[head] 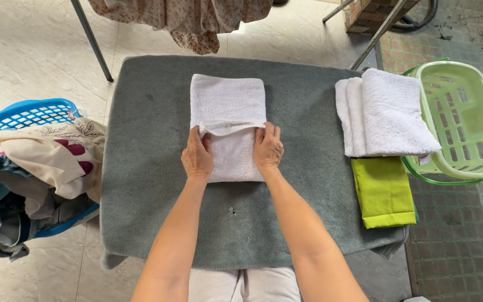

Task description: The person folds a white towel on a gray mat, smoothing and aligning edges, then stacks it with other folded towels. The person repeats the process with a second white towel, folding it into a compact rectangle and adding it to the stack.

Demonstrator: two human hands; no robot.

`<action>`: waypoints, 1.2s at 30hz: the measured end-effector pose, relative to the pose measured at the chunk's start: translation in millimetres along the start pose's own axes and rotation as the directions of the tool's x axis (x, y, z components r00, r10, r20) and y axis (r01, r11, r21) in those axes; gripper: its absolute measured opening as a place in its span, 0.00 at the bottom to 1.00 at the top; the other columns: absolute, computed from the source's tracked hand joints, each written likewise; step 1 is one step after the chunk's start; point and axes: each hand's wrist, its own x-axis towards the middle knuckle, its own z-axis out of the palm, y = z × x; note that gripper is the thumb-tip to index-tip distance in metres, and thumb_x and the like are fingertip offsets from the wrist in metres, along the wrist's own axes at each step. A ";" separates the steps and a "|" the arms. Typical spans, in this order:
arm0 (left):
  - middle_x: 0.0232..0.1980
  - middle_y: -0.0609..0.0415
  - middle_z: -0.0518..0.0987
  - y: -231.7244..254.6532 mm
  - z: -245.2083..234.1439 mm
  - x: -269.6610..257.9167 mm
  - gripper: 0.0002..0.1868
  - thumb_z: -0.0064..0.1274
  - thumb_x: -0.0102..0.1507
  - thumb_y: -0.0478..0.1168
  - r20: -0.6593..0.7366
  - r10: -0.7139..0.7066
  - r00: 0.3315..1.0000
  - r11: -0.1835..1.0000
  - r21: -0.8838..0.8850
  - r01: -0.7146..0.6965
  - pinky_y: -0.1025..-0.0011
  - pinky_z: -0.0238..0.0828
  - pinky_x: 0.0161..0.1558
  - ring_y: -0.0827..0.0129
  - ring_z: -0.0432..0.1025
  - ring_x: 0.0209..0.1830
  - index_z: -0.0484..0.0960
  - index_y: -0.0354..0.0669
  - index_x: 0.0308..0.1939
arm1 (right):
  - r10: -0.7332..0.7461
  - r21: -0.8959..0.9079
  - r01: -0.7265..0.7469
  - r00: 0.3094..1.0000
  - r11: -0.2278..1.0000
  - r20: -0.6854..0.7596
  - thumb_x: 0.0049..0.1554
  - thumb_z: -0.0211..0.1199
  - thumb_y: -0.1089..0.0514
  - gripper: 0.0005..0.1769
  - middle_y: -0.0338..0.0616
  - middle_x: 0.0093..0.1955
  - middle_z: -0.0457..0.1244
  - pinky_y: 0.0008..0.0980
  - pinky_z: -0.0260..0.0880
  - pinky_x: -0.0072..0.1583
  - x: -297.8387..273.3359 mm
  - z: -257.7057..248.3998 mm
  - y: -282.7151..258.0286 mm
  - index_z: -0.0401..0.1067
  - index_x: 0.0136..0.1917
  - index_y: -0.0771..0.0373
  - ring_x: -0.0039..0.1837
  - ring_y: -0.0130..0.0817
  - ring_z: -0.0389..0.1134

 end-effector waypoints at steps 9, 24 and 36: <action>0.46 0.40 0.84 -5.2 0.6 1.9 0.14 0.44 0.72 0.45 0.117 -0.205 0.972 0.975 -0.060 0.213 0.53 0.79 0.42 0.45 0.81 0.42 0.66 0.41 0.56 | 0.028 -0.023 -0.027 0.998 0.999 0.058 0.67 0.51 0.47 0.18 0.50 0.59 0.63 0.48 0.74 0.52 -5.0 16.4 -1.0 0.65 0.64 0.58 0.51 0.52 0.73; 0.44 0.38 0.81 4.7 9.2 2.5 0.16 0.47 0.71 0.46 0.072 -0.228 0.971 0.971 0.096 0.221 0.51 0.77 0.39 0.41 0.80 0.39 0.66 0.38 0.53 | 0.032 -0.029 -0.030 0.997 0.999 0.069 0.66 0.54 0.47 0.23 0.55 0.61 0.63 0.48 0.73 0.54 -7.9 15.6 1.0 0.61 0.68 0.62 0.53 0.53 0.72; 0.49 0.35 0.82 -49.5 -0.3 13.3 0.29 0.63 0.58 0.51 0.360 -0.334 0.871 0.878 -0.216 0.426 0.55 0.76 0.51 0.46 0.80 0.49 0.76 0.32 0.54 | 0.180 0.083 -0.191 0.976 0.978 0.125 0.62 0.58 0.45 0.25 0.57 0.59 0.65 0.52 0.65 0.62 -33.9 -0.3 19.6 0.61 0.65 0.62 0.60 0.57 0.69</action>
